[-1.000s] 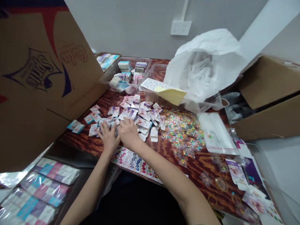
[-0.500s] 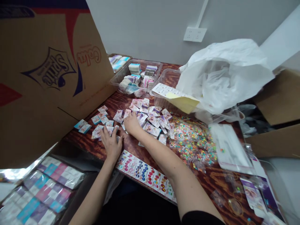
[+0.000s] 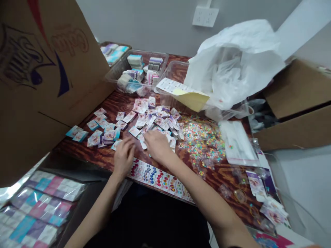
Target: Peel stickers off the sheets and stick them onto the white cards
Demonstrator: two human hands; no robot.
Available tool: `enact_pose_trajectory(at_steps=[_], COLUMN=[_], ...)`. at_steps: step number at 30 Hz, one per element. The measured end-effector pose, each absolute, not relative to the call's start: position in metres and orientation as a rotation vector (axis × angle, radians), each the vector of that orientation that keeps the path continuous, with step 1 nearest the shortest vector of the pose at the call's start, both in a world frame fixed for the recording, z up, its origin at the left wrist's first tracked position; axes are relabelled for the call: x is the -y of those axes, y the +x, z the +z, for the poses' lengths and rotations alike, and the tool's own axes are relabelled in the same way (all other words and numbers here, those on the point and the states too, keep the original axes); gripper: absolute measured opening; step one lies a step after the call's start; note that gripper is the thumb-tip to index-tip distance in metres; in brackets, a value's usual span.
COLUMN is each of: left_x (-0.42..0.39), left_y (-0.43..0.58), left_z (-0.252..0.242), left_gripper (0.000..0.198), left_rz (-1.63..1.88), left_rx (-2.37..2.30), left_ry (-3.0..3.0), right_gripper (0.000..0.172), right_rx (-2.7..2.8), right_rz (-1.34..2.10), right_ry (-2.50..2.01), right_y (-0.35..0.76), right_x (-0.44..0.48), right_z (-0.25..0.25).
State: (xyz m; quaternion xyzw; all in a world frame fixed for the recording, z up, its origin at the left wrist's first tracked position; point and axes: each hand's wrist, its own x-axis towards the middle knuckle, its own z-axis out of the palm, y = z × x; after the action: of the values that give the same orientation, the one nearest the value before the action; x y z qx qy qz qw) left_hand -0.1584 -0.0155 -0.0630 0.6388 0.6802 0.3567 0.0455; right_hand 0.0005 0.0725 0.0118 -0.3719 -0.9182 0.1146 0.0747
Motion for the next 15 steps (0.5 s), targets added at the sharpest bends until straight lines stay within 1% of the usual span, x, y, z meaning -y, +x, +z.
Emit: enact_pose_trajectory(at_steps=[2, 3, 4, 5, 6, 7, 9, 12, 15], left_x=[0.036, 0.045, 0.053, 0.060, 0.065, 0.067, 0.068, 0.059, 0.046], left_y=[-0.146, -0.141, -0.136, -0.132, -0.130, -0.128, -0.128, -0.127, -0.122], left_z=[-0.062, -0.061, -0.062, -0.063, -0.064, -0.066, -0.070, -0.078, -0.087], left_gripper=[0.025, 0.031, 0.042, 0.052, 0.058, 0.058, 0.047, 0.034, 0.033], left_rz=[0.871, 0.731, 0.605, 0.507, 0.446, 0.419, 0.431, 0.509, 0.622], left_rx=[-1.706, -1.569, -1.471, -1.415, -1.394, -1.395, -1.417, -1.462, -1.541], left_ry=[2.084, 2.139, 2.186, 2.221, 2.245, 2.261, 2.277, 2.292, 2.324], right_gripper=[0.014, 0.011, 0.014, 0.023, 0.032, 0.038, 0.040, 0.028, 0.014], right_rx=[2.828, 2.857, 2.870, 2.854, 2.809, 2.768, 2.687, 2.619, 2.543], right_rz=[0.508, 0.561, 0.576, 0.566, 0.542, 0.530, 0.538, 0.588, 0.666], right_ry=[-1.285, -1.356, -1.414, -1.463, -1.490, -1.529, -1.592, -1.641, -1.648], right_y=[0.038, 0.054, 0.068, 0.078, 0.085, 0.090, 0.093, 0.091, 0.091], right_x=[-0.035, -0.016, 0.003, 0.019, 0.033, 0.044, 0.056, 0.051, 0.029], right_z=[0.002, -0.006, -0.015, -0.023, -0.030, -0.036, -0.044, -0.048, -0.048])
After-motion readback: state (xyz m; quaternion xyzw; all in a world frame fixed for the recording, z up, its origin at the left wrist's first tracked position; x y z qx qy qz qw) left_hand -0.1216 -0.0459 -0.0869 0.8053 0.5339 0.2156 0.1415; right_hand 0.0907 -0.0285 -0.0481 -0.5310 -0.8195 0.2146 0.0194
